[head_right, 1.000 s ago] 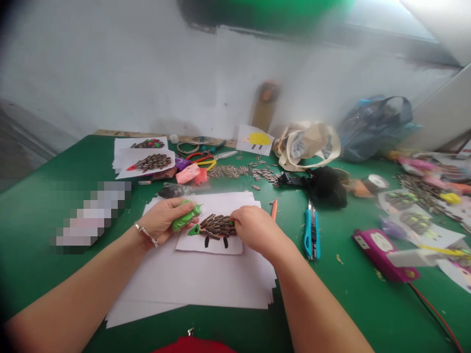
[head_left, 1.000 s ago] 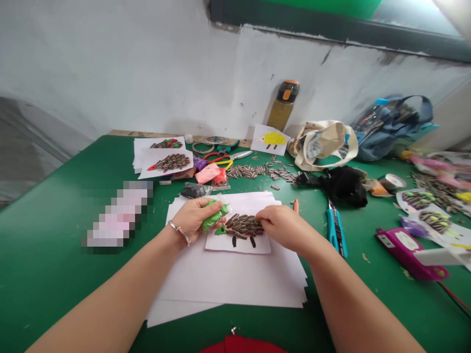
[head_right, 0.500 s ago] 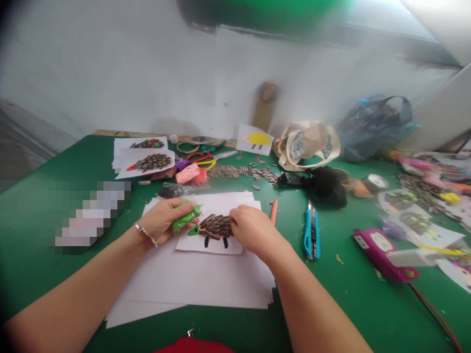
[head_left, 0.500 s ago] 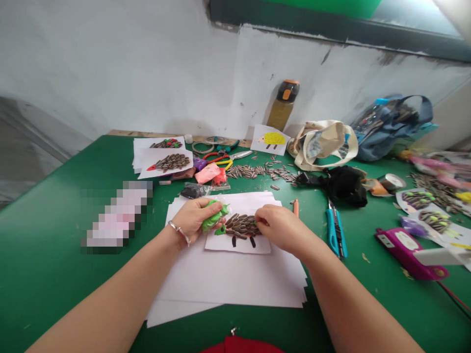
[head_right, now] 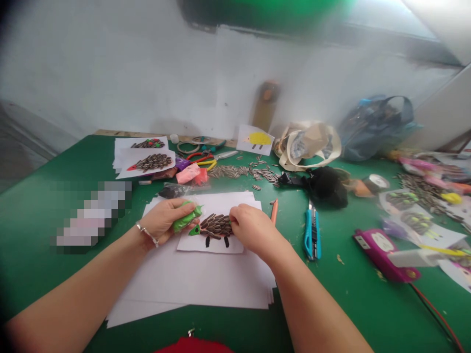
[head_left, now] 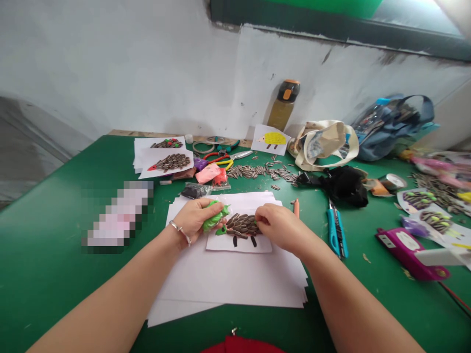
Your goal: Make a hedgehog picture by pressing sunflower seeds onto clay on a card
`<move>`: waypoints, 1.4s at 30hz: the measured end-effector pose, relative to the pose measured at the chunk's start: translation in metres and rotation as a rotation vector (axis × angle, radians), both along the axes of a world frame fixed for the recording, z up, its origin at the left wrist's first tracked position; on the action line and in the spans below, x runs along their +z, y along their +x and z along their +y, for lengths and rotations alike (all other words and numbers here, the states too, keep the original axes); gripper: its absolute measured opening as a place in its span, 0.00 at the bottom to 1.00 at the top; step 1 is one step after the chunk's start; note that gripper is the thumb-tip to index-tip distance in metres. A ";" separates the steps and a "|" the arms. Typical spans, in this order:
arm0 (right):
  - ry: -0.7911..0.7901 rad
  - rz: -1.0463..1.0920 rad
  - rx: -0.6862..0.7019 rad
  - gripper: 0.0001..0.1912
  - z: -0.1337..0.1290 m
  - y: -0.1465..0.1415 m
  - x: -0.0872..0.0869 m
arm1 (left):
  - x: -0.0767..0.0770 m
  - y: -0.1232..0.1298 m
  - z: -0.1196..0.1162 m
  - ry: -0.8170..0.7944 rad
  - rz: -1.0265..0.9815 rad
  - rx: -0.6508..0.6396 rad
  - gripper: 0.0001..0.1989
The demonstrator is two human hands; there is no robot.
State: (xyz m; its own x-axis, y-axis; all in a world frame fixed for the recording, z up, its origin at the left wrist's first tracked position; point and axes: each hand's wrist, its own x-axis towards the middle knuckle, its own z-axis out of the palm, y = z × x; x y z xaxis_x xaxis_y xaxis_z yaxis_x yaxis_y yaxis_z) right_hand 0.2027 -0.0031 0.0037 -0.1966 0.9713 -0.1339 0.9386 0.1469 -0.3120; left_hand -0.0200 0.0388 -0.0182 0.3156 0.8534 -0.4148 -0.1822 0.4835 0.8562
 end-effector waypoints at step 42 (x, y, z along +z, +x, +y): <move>-0.015 0.322 -0.295 0.13 0.008 0.001 -0.011 | 0.010 -0.023 0.011 -0.042 0.103 0.099 0.21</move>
State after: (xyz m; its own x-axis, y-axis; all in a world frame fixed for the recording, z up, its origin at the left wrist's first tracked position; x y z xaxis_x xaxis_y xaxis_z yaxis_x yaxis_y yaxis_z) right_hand 0.2034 0.0048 -0.0076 0.0554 0.9905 -0.1262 0.7943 -0.1203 -0.5955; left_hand -0.0432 0.0494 -0.0082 0.1844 0.8595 -0.4768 -0.1435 0.5034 0.8520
